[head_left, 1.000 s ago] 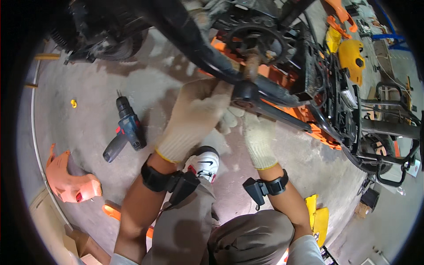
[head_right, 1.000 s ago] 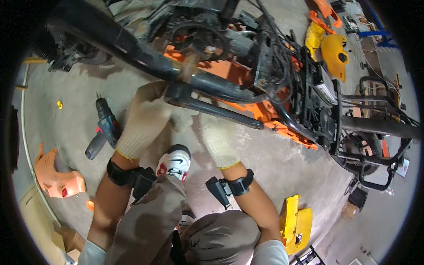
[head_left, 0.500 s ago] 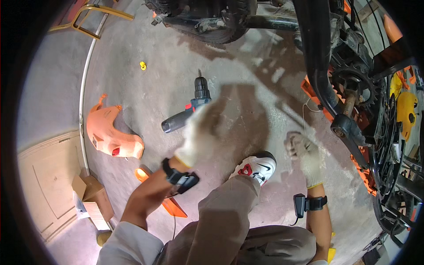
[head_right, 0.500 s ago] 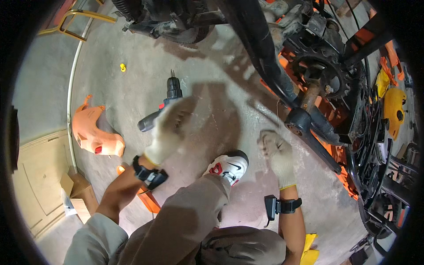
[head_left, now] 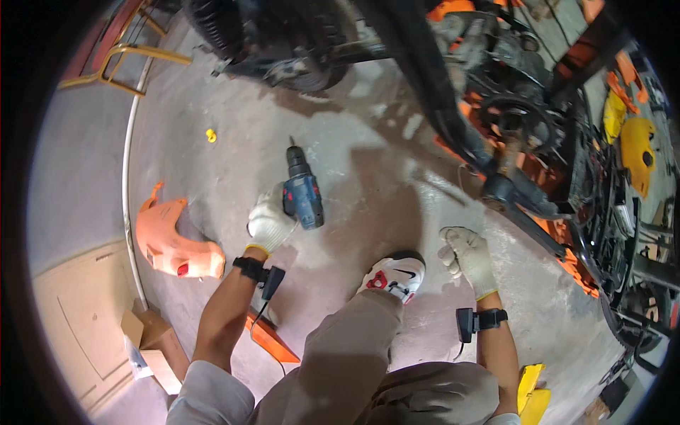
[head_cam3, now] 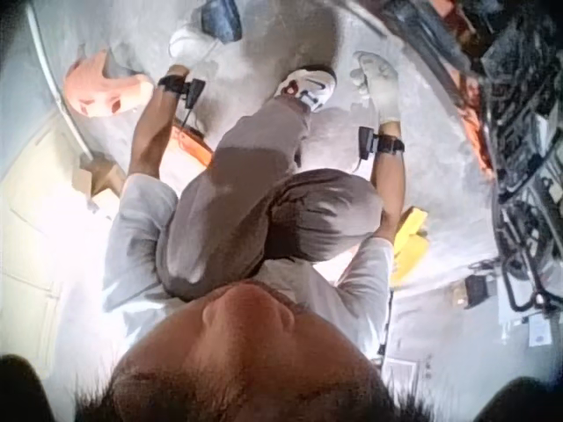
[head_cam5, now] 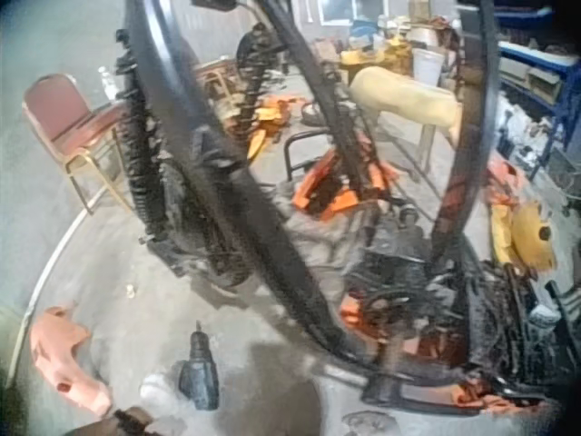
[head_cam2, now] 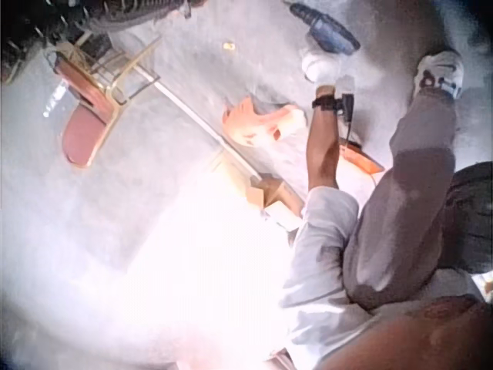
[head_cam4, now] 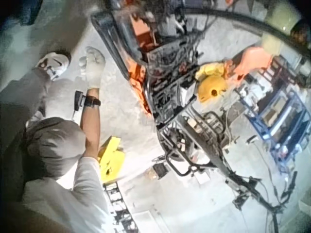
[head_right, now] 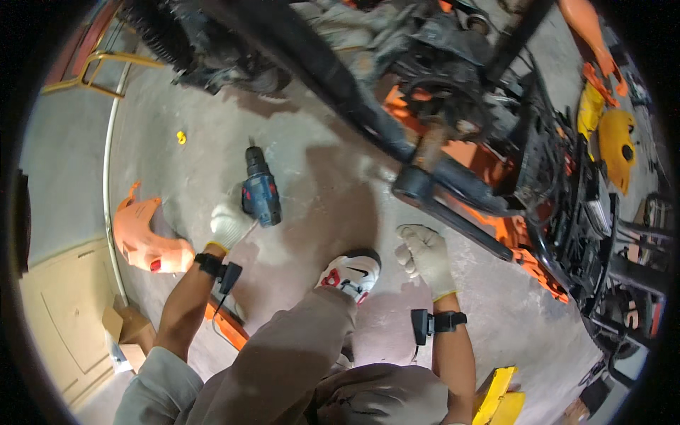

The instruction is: Assembling or repairing mechanical components and plastic body panels on a motorcycle frame.

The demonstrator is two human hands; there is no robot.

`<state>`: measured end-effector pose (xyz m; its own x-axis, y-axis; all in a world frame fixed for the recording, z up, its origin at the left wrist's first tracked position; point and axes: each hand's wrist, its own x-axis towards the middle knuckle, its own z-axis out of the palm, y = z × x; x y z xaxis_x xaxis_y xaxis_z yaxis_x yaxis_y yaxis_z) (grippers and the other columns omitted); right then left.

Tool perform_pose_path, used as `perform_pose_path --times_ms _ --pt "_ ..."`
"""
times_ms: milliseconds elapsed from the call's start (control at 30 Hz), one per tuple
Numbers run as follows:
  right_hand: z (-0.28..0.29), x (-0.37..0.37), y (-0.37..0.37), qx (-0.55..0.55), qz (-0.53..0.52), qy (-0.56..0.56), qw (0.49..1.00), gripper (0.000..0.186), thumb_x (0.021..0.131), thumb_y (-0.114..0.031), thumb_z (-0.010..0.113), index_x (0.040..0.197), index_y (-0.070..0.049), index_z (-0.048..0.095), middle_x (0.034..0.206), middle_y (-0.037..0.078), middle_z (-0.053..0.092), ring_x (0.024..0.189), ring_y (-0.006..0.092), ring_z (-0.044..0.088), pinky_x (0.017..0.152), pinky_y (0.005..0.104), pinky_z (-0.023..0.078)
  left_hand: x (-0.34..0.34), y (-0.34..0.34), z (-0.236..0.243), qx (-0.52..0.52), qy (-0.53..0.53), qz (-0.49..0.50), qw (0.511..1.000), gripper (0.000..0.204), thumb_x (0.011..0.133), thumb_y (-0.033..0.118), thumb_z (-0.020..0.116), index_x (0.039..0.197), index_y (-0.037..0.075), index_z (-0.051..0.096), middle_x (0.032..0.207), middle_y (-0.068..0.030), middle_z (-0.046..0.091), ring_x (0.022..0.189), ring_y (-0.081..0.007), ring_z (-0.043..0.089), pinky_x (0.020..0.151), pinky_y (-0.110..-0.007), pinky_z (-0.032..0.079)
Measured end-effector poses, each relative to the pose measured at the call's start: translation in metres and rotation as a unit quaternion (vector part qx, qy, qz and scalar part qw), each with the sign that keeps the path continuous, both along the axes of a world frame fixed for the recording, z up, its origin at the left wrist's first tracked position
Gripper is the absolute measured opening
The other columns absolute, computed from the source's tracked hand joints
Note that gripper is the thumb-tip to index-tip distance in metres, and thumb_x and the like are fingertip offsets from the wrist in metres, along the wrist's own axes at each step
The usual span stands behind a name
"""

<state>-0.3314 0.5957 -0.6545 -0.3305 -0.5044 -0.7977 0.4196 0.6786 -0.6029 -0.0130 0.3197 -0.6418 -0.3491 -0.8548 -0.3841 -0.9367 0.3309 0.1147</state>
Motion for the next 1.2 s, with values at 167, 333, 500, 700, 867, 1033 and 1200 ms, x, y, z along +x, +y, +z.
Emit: perform_pose_path --times_ms 167,333,500,700,867,1033,1200 --pt "-0.002 -0.003 0.003 0.006 -0.011 -0.016 1.0 0.027 0.102 -0.028 0.058 0.11 -0.006 0.071 0.073 0.008 0.067 0.046 0.0105 0.052 0.04 0.0257 0.04 0.014 0.027 0.028 0.216 0.22 0.058 0.949 0.047 0.085 0.014 0.073 0.129 0.008 0.059 0.105 -0.0116 0.072 0.091 -0.0265 0.071 0.08 -0.039 0.056" --pt "-0.004 -0.002 0.005 -0.014 -0.03 -0.02 0.999 0.029 0.1 -0.026 0.058 0.11 -0.001 0.071 0.072 0.011 0.07 0.045 0.0115 0.056 0.038 0.0251 0.042 0.018 0.052 0.061 0.595 0.357 0.349 0.63 0.05 0.09 0.014 0.076 0.133 0.002 0.053 0.102 -0.0082 0.068 0.088 -0.0198 0.066 0.081 -0.036 0.056" --pt "0.002 -0.002 -0.002 0.018 -0.056 -0.027 0.998 0.025 0.099 -0.023 0.058 0.099 -0.002 0.07 0.068 0.01 0.068 0.044 0.0115 0.056 0.038 0.0256 0.042 -0.03 0.075 0.107 0.636 0.416 0.16 0.63 0.058 0.085 0.009 0.079 0.135 -0.001 0.051 0.103 -0.0121 0.067 0.09 -0.0234 0.066 0.087 -0.04 0.055" --pt "-0.008 0.0 0.004 0.015 -0.048 -0.014 0.999 0.022 0.097 -0.025 0.059 0.091 -0.006 0.068 0.065 0.008 0.065 0.043 0.0112 0.052 0.038 0.0264 0.039 -0.069 0.065 0.122 0.521 0.293 0.006 0.802 0.059 0.08 0.001 0.072 0.135 0.0 0.052 0.101 -0.0105 0.066 0.09 -0.0235 0.065 0.085 -0.036 0.055" --pt "-0.006 0.012 -0.003 -0.095 -0.077 -0.07 0.99 0.02 0.101 -0.014 0.057 0.114 -0.002 0.066 0.1 0.011 0.071 0.08 0.012 0.068 0.062 0.0245 0.054 -0.065 0.081 0.101 0.395 0.298 -0.118 0.861 0.057 0.077 0.012 0.078 0.13 0.004 0.058 0.105 -0.0107 0.068 0.094 -0.0243 0.067 0.086 -0.037 0.055" --pt "0.067 0.023 -0.02 -0.343 0.057 -0.115 0.93 0.045 0.098 -0.014 0.062 0.139 0.003 0.054 0.131 0.011 0.063 0.116 0.0171 0.061 0.099 0.0324 0.049 -0.06 0.096 0.089 0.267 0.309 -0.245 0.879 0.057 0.075 0.023 0.084 0.125 0.007 0.063 0.108 -0.0109 0.07 0.097 -0.0251 0.068 0.087 -0.037 0.056" --pt "0.118 0.034 -0.054 -0.337 -0.039 -0.187 0.922 0.047 0.097 -0.015 0.063 0.138 0.003 0.052 0.117 0.011 0.068 0.102 0.0153 0.066 0.09 0.0304 0.054 -0.072 0.097 0.081 0.265 0.319 -0.254 0.874 0.059 0.072 0.033 0.088 0.122 0.01 0.067 0.111 -0.0114 0.072 0.101 -0.0273 0.069 0.089 -0.038 0.056"
